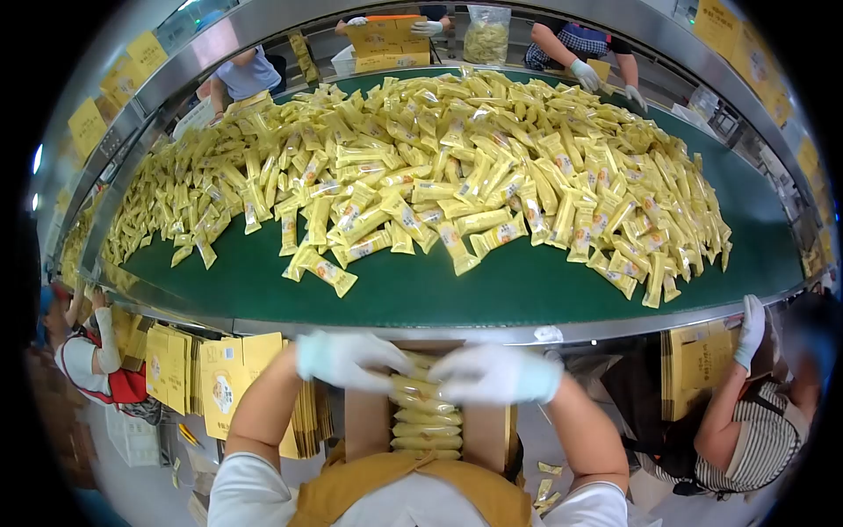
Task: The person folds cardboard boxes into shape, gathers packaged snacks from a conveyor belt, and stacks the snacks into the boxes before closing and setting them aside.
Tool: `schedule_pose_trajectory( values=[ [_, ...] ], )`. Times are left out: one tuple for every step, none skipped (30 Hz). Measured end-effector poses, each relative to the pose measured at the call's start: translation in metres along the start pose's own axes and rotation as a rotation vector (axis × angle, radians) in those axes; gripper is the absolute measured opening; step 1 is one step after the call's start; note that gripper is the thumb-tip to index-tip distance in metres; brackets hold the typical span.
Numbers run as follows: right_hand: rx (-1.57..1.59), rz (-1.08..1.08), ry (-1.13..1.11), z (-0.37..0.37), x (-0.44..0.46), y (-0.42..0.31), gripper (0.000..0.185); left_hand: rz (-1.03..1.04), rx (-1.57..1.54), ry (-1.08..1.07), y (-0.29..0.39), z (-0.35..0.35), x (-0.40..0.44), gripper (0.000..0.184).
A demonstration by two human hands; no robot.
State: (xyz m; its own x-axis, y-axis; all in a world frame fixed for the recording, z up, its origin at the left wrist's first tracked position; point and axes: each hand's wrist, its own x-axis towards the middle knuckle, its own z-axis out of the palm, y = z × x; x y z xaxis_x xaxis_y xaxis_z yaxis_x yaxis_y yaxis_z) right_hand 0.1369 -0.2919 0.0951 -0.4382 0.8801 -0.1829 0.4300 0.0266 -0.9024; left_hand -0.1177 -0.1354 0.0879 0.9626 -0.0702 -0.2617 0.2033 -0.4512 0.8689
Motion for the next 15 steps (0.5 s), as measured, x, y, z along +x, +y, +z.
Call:
schedule_pose_trajectory(
  values=[
    [-0.037,-0.052,0.215,-0.021,0.004,0.007,0.033,-0.018,-0.027,0.204,-0.009,-0.016,-0.018,0.027],
    [0.04,0.082,0.342,-0.04,0.012,0.009,0.031,-0.212,-0.167,0.401,-0.031,-0.025,-0.031,0.024],
    [-0.139,0.023,0.513,-0.055,0.026,0.039,0.033,-0.261,-0.055,0.632,-0.039,-0.038,-0.033,0.025],
    [-0.356,0.221,0.571,-0.068,0.043,0.046,0.038,-0.325,0.126,0.936,-0.079,-0.041,-0.027,0.027],
    [-0.678,0.191,0.61,-0.076,0.059,0.072,0.049,-0.579,0.233,1.026,-0.108,-0.055,-0.024,0.041],
    [-0.732,0.317,0.61,-0.081,0.08,0.084,0.06,-0.681,0.397,1.142,-0.139,-0.057,-0.015,0.055],
    [-0.727,0.28,0.584,-0.089,0.104,0.122,0.07,-0.782,0.567,1.254,-0.157,-0.061,-0.011,0.069],
    [-0.754,0.388,0.564,-0.091,0.121,0.124,0.075,-0.844,0.456,1.199,-0.15,-0.066,-0.004,0.08],
    [-0.778,0.496,0.542,-0.089,0.139,0.123,0.082,-0.902,0.345,1.14,-0.142,-0.069,0.007,0.092],
    [-0.728,0.524,0.565,-0.087,0.155,0.13,0.086,-0.974,0.438,1.082,-0.149,-0.069,0.019,0.095],
    [-0.678,0.553,0.587,-0.086,0.168,0.137,0.09,-1.0,0.519,1.023,-0.154,-0.066,0.029,0.096],
    [-0.702,0.638,0.581,-0.081,0.175,0.121,0.094,-1.001,0.607,0.973,-0.15,-0.062,0.039,0.092],
    [-0.77,0.626,0.618,-0.071,0.179,0.128,0.091,-1.001,0.693,0.917,-0.144,-0.058,0.045,0.088],
    [-0.859,0.586,0.629,-0.065,0.179,0.139,0.083,-0.989,0.754,0.871,-0.143,-0.055,0.048,0.079],
    [-0.948,0.545,0.636,-0.061,0.175,0.145,0.076,-0.918,0.805,0.857,-0.145,-0.052,0.049,0.075]
  ],
)
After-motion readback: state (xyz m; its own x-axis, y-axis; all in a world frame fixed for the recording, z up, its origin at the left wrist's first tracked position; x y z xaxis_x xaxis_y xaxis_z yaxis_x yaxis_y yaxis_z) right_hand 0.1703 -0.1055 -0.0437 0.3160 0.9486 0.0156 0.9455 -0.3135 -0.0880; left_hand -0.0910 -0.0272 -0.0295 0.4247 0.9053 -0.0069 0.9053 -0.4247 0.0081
